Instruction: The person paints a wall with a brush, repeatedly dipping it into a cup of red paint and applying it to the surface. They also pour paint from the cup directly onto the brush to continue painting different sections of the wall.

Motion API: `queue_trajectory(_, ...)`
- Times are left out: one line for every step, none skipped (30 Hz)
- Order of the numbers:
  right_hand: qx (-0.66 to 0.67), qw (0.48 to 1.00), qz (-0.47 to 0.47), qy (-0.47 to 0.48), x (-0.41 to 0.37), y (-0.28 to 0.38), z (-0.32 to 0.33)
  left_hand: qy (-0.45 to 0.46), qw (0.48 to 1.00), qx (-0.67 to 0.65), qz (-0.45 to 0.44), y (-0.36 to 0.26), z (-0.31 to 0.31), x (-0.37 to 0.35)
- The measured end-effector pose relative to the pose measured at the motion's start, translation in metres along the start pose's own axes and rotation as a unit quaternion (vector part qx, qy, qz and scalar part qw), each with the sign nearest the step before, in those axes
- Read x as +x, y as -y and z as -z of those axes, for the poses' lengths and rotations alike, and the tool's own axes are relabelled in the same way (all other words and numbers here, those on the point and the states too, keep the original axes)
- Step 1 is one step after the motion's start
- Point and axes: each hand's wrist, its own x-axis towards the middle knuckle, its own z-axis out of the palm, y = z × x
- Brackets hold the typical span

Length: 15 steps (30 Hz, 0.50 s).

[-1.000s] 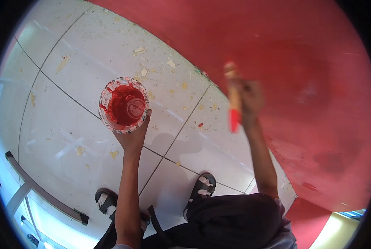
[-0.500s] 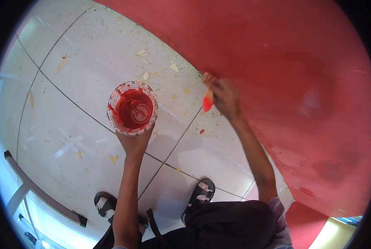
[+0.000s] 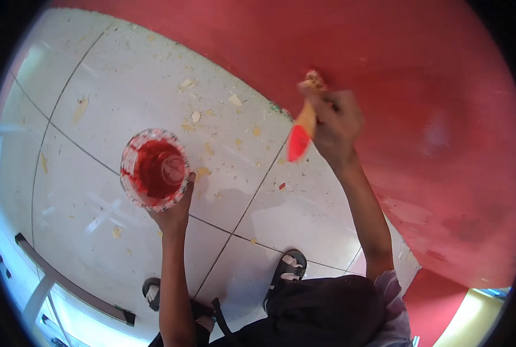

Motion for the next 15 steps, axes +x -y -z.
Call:
queue_trajectory(0.019, 0.999, -0.021, -0.035, 0.004, 0.006, 0.007, -0.009, 1.0, 0.017, 0.002, -0.003, 0.001, 0.002)
queue_trajectory(0.037, 0.996, -0.038, -0.07, 0.008, 0.012, 0.012, -0.01, 1.0, 0.008, 0.011, -0.006, 0.001, 0.004)
queue_trajectory(0.038, 0.999, -0.017, -0.009, 0.005, 0.018, 0.005, -0.013, 1.0, -0.003, 0.02, -0.011, 0.0, 0.007)
queue_trajectory(0.039, 0.998, 0.004, 0.052, -0.007, 0.022, -0.012, -0.016, 0.999, -0.015, 0.028, -0.015, -0.001, 0.009)
queue_trajectory(0.04, 0.992, 0.024, 0.114, -0.013, 0.02, -0.023, -0.02, 0.999, -0.026, 0.038, -0.018, -0.002, 0.011)
queue_trajectory(0.03, 0.993, 0.041, 0.11, -0.013, 0.013, -0.024, -0.028, 0.999, -0.024, 0.029, -0.021, -0.004, 0.012)
queue_trajectory(0.02, 0.993, 0.059, 0.105, -0.01, 0.005, -0.024, -0.019, 0.999, -0.019, 0.021, -0.023, -0.006, 0.012)
queue_trajectory(0.012, 0.992, 0.077, 0.1, -0.007, -0.004, -0.024, -0.012, 1.0, -0.012, 0.013, -0.025, -0.007, 0.012)
queue_trajectory(0.043, 0.994, 0.005, 0.097, 0.009, -0.013, -0.002, -0.005, 1.0, -0.003, 0.01, -0.027, -0.007, 0.01)
queue_trajectory(0.045, 0.996, -0.04, 0.06, 0.025, -0.021, 0.025, -0.005, 1.0, -0.005, 0.016, -0.027, -0.007, 0.008)
queue_trajectory(0.018, 0.997, -0.072, -0.011, 0.045, -0.021, 0.062, -0.007, 0.999, -0.023, 0.026, -0.028, -0.008, 0.007)
queue_trajectory(-0.019, 0.99, -0.11, -0.086, 0.063, -0.014, 0.104, -0.009, 0.998, -0.041, 0.036, -0.03, -0.01, 0.006)
queue_trajectory(-0.055, 0.975, -0.156, -0.15, 0.074, -0.002, 0.138, -0.012, 0.997, -0.059, 0.047, -0.031, -0.011, 0.004)
queue_trajectory(-0.083, 0.962, -0.181, -0.189, 0.081, 0.007, 0.161, -0.009, 0.998, -0.052, 0.035, -0.028, -0.014, 0.003)
queue_trajectory(-0.134, 0.969, -0.109, -0.176, 0.079, 0.006, 0.161, -0.005, 0.999, -0.045, 0.022, -0.024, -0.018, 0.003)
